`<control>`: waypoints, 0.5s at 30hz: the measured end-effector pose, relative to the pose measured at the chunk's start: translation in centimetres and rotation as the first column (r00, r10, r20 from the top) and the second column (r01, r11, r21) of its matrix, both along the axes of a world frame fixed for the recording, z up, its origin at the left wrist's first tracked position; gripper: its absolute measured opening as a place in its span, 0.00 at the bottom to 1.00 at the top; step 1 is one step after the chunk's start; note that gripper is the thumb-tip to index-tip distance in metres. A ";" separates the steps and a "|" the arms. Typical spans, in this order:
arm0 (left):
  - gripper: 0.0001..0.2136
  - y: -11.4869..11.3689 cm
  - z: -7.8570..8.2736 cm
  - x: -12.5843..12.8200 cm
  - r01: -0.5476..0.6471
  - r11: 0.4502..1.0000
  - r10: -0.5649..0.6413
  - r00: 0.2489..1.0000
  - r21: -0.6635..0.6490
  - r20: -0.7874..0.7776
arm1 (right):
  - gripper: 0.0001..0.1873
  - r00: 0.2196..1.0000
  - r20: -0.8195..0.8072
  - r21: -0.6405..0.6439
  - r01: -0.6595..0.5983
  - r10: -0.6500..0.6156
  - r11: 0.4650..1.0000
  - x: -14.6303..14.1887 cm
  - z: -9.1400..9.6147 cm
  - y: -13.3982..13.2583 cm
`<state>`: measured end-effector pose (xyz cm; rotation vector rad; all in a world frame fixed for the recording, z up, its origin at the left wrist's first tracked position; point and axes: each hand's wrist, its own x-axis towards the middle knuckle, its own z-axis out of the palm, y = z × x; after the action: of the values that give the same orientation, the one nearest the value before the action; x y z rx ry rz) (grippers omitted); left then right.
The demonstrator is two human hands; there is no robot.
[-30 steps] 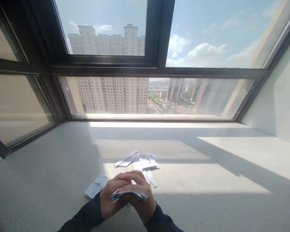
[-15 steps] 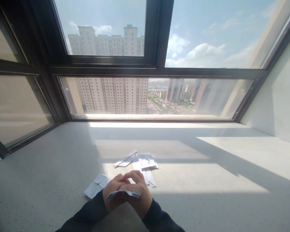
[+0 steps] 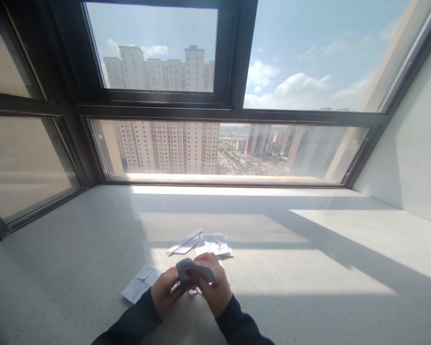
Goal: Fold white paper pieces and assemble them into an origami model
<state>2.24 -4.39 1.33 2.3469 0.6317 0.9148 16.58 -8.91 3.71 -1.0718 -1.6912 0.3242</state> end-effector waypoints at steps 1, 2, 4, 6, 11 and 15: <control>0.17 0.1 -0.1 0.0 -0.022 1.000 0.022 1.000 -0.013 -0.008 | 0.13 1.000 -0.024 -0.033 0.009 -0.010 0.999 0.3 0.0 0.1; 0.18 0.1 -0.3 -0.1 -0.042 0.999 0.041 0.999 -0.029 -0.021 | 0.12 0.999 -0.048 -0.077 0.021 -0.025 0.997 0.5 -0.1 0.2; 0.21 0.2 -0.8 0.0 -0.072 0.996 0.069 0.996 -0.060 -0.048 | 0.12 0.994 -0.092 -0.185 0.036 -0.054 0.982 0.9 -0.2 0.5; 0.22 0.4 -1.2 0.1 -0.096 0.993 0.092 0.994 -0.068 -0.056 | 0.12 0.990 -0.133 -0.274 0.018 -0.056 0.962 1.3 -0.4 0.8; 0.22 0.5 -2.0 0.3 -0.161 0.987 0.160 0.986 -0.020 -0.046 | 0.14 0.979 -0.196 -0.366 -0.123 0.052 0.922 2.3 -0.4 1.5; 0.20 0.5 -2.8 0.2 -0.181 0.982 0.174 0.978 -0.053 -0.113 | 0.14 0.978 -0.195 -0.362 -0.139 0.071 0.922 2.5 -0.4 1.4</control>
<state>2.42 -3.85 -1.46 2.3230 0.9133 0.8352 19.09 -7.47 3.32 -1.1874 -1.5624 0.8167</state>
